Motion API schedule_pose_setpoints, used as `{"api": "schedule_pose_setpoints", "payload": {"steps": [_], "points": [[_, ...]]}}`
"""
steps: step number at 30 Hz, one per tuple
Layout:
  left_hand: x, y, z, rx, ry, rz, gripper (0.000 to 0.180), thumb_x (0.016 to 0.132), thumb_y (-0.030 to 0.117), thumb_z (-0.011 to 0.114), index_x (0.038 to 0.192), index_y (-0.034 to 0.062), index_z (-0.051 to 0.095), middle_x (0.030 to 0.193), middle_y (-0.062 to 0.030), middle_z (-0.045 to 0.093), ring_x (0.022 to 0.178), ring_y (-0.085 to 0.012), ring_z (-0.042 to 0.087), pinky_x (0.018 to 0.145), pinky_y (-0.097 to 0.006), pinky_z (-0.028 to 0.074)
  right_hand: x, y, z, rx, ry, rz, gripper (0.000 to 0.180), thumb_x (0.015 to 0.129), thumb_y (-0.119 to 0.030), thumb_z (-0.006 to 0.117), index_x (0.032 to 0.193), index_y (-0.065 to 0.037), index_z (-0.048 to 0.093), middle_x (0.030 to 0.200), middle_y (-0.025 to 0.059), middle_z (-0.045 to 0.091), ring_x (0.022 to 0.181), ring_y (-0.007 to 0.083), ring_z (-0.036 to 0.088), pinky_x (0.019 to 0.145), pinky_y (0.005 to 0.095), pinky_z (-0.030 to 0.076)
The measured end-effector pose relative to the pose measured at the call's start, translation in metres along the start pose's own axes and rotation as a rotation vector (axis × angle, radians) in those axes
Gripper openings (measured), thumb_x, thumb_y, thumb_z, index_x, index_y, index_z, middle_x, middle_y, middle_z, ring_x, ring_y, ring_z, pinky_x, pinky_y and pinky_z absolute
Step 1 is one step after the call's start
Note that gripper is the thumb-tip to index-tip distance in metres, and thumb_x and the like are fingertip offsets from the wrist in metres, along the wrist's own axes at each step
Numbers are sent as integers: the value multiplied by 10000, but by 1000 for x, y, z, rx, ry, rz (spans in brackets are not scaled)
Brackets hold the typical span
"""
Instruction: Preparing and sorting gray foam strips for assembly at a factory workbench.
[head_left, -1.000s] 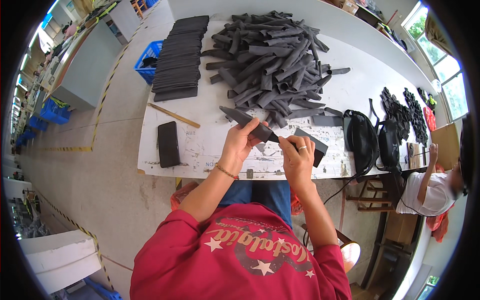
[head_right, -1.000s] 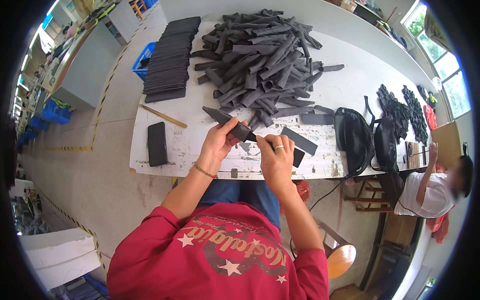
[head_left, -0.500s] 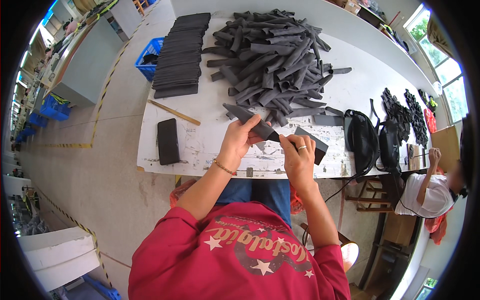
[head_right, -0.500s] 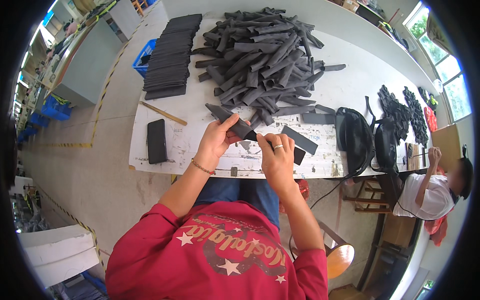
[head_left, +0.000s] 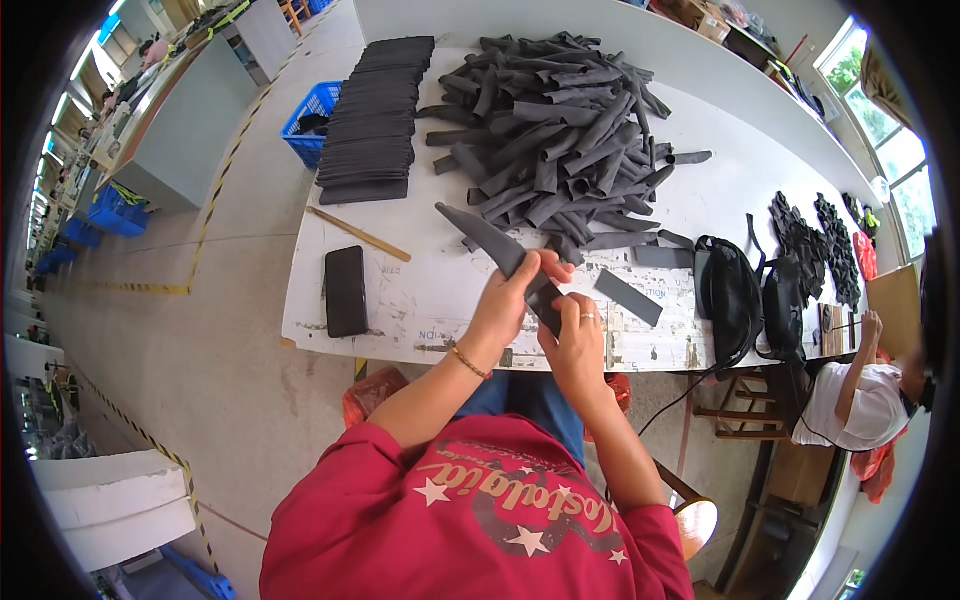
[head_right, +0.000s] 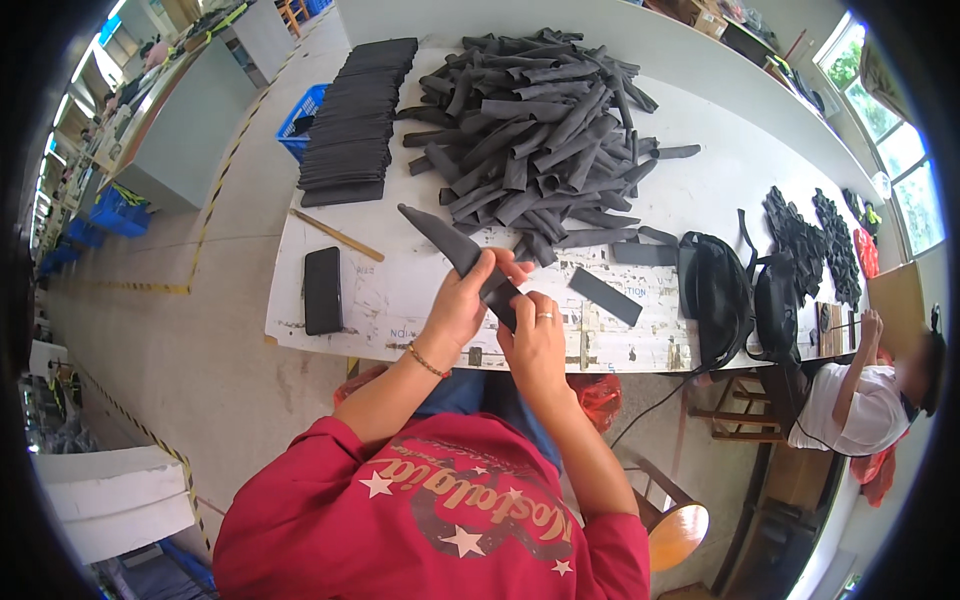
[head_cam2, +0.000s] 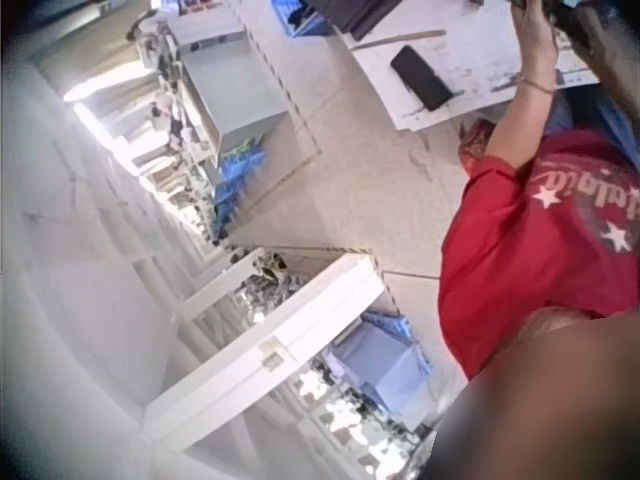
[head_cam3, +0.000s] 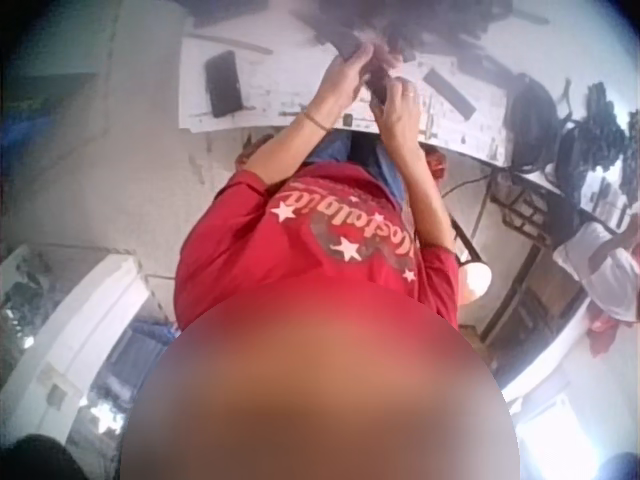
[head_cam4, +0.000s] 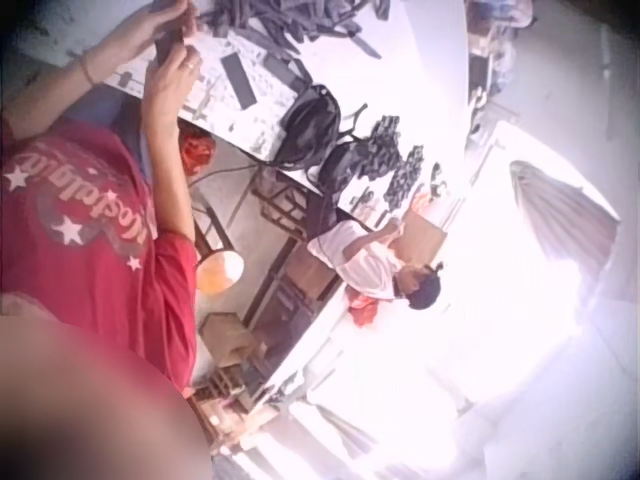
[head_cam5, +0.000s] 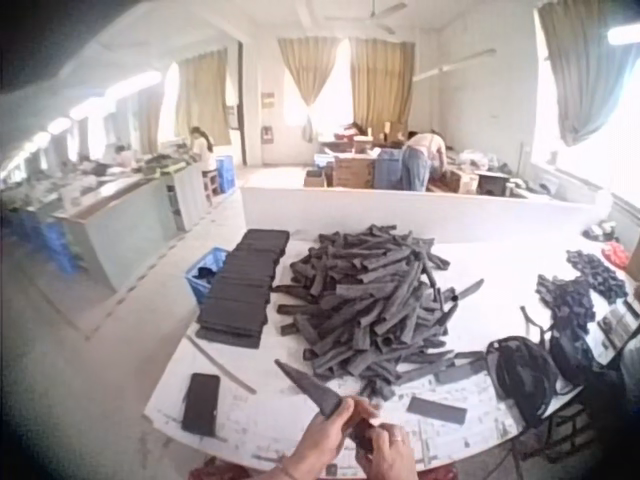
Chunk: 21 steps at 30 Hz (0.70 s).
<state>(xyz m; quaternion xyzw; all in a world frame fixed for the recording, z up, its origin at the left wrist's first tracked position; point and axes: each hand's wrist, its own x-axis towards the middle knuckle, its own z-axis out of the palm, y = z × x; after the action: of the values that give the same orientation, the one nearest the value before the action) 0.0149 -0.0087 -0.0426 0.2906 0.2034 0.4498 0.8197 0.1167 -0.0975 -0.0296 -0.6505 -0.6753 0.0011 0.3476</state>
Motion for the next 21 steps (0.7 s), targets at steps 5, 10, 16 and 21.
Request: {"api": "schedule_pose_setpoints", "payload": {"steps": [5,10,16,21], "points": [[-8,-23,0,-116,18,6,329,1029,325,483,1045,16,595,1017,-134,685,1086,-245,633,963,-344,470,8,5,12,135,15,-103,358,747,9,716,1042,-8,514,1046,211,543,932,411,576,745,464,500],[-9,-2,-4,-109,63,10,305,1027,319,486,1074,35,588,1092,-161,685,1142,-250,609,935,-355,473,-14,10,-8,173,-91,-2,297,781,-11,712,1024,-26,542,1051,195,552,855,394,599,698,448,502],[-13,-31,0,-146,20,-37,309,1035,309,467,1078,28,588,1139,-182,669,1073,-228,634,961,-358,484,1,7,-8,212,-67,-33,219,814,-11,688,987,-20,554,1004,184,571,859,383,603,693,440,500],[-13,-25,-6,-184,45,-110,360,1023,331,491,1201,26,565,1154,-184,661,1088,-244,631,944,-368,499,-13,23,-13,163,-128,-15,177,829,-19,683,958,-12,562,997,173,586,832,380,610,683,446,499]]}}
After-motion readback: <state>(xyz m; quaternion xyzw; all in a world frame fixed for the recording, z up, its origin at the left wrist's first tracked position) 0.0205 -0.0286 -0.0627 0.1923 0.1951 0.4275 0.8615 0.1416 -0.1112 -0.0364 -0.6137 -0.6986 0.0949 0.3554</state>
